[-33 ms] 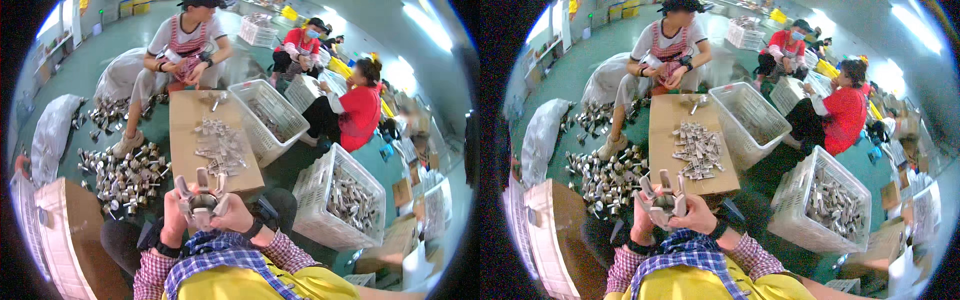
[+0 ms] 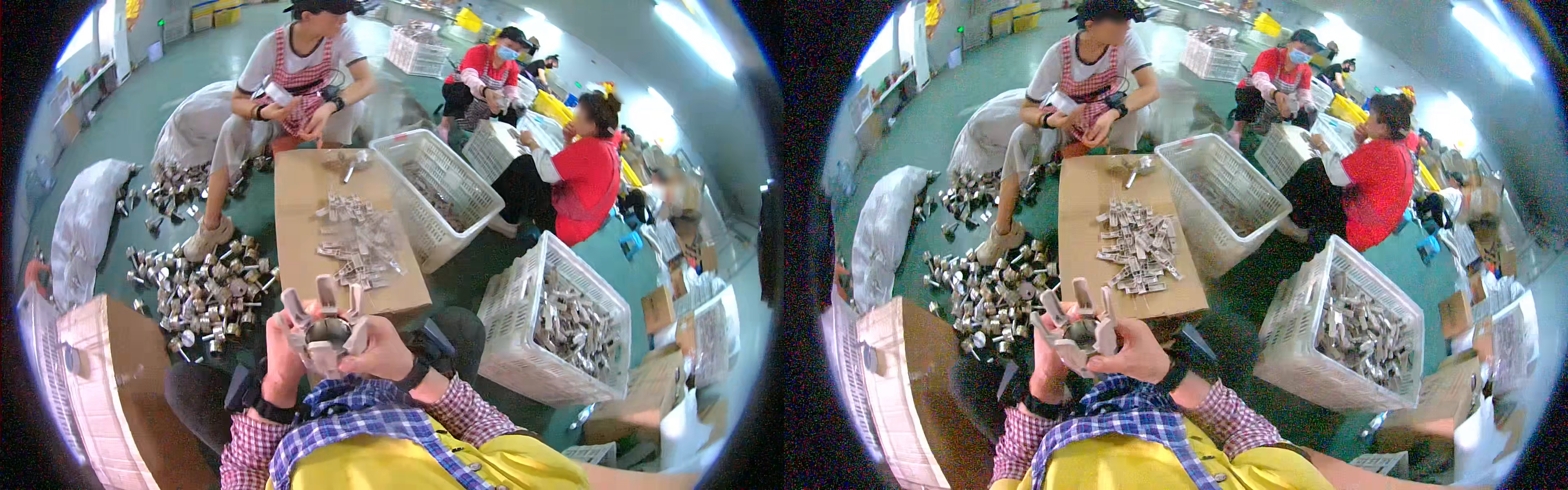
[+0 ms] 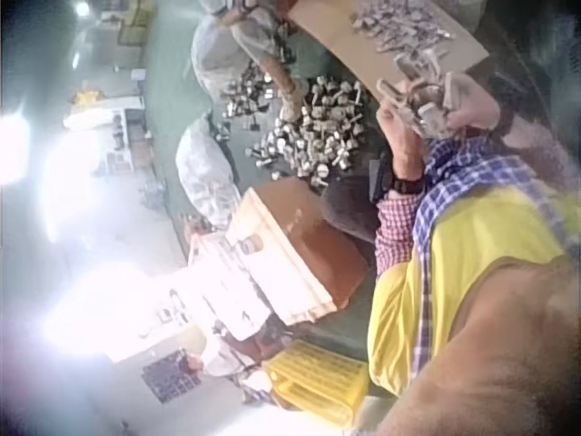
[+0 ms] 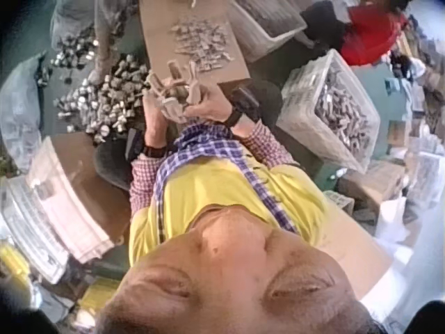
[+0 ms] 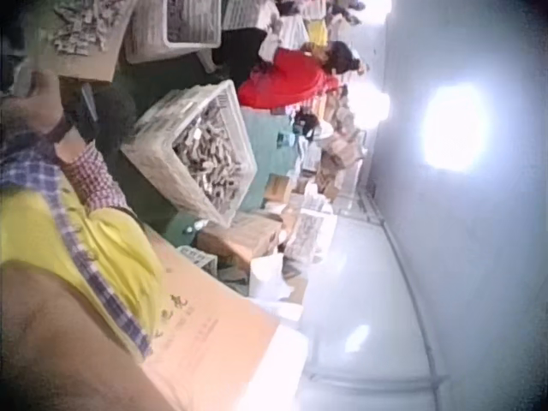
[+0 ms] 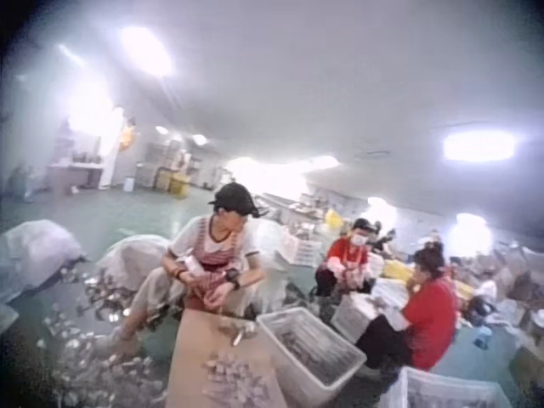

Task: Assembling metal clips into a clear plastic component housing.

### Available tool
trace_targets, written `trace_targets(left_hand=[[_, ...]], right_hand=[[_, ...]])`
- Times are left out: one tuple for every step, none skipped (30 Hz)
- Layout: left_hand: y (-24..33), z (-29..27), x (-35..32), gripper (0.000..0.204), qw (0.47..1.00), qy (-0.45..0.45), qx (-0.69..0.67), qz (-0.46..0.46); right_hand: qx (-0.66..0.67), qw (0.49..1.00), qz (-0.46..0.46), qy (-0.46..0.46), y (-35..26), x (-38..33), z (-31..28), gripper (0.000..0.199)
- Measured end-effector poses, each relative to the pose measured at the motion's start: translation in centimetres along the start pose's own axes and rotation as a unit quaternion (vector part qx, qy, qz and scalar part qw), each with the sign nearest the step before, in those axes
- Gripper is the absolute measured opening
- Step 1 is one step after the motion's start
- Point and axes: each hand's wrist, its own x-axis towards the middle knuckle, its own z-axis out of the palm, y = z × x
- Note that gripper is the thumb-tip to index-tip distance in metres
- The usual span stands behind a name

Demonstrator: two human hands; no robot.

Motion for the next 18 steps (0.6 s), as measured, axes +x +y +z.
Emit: trace_targets(left_hand=[[0.2,0.1,0.0,0.024,0.999,0.025,0.045,-0.012],[0.5,0.2,0.0,0.024,0.994,0.053,0.090,-0.022],[0.5,0.1,0.0,0.024,0.994,0.052,0.093,-0.021],[0.3,-0.1,0.0,0.025,0.996,0.045,0.079,0.023],[0.2,-0.2,0.1,0.025,0.995,0.036,0.065,0.066],[0.2,-0.1,0.2,0.025,0.995,0.034,0.066,0.067],[0.2,-0.1,0.3,0.025,0.996,0.048,0.058,0.043],[0.4,-0.1,0.3,0.026,0.997,0.063,0.051,0.021],[0.4,-0.1,0.3,0.027,0.996,0.065,0.054,0.018],[0.5,0.0,0.2,0.027,0.996,0.065,0.055,0.019],[0.7,0.0,0.0,0.027,0.998,0.062,0.028,-0.003],[0.8,0.0,-0.1,0.027,0.998,0.058,0.002,-0.026],[0.8,-0.3,-0.1,0.024,0.998,0.041,0.006,-0.037],[0.9,-0.2,-0.3,0.024,0.998,0.041,0.007,-0.037],[1.0,0.1,-0.3,0.022,0.998,0.064,0.004,-0.015],[1.0,0.3,-0.3,0.020,0.996,0.086,0.001,0.008],[1.0,0.3,-0.3,0.016,0.994,0.076,-0.064,0.037],[0.6,-0.1,-0.2,0.016,0.994,0.075,-0.064,0.038]], right_hand=[[-0.015,1.000,0.016,0.005,-1.4,-0.1,0.4,0.056],[-0.014,1.000,0.013,0.007,-2.0,-0.1,0.4,0.056],[-0.033,0.999,0.029,0.015,-2.3,-0.1,0.4,0.056],[-0.052,0.997,0.046,0.022,-2.4,0.0,0.5,0.056],[0.026,0.998,0.036,0.039,-1.7,0.1,0.7,0.060],[0.026,0.998,0.035,0.040,-1.3,0.1,0.6,0.060],[-0.041,0.998,-0.030,0.040,-1.0,0.1,0.3,0.063],[-0.107,0.989,-0.094,0.037,-1.0,0.3,0.5,0.066],[-0.064,0.995,-0.072,0.041,-1.3,0.3,1.1,0.070],[-0.064,0.994,-0.073,0.041,-0.9,0.6,1.5,0.070],[-0.041,0.992,-0.101,0.063,-0.5,1.1,2.1,0.070],[-0.018,0.988,-0.129,0.085,-0.4,1.3,2.3,0.071],[-0.017,0.988,-0.130,0.086,-0.7,1.4,1.5,0.071],[-0.221,0.957,-0.176,0.061,-1.8,1.7,0.3,0.069],[-0.416,0.883,-0.214,0.035,-2.4,1.7,-0.6,0.066],[-0.416,0.883,-0.213,0.037,-2.3,1.5,-0.9,0.066],[-0.347,0.925,-0.134,0.084,-1.9,1.2,-1.1,0.062],[-0.272,0.952,-0.052,0.129,-1.5,0.9,-1.1,0.058]])
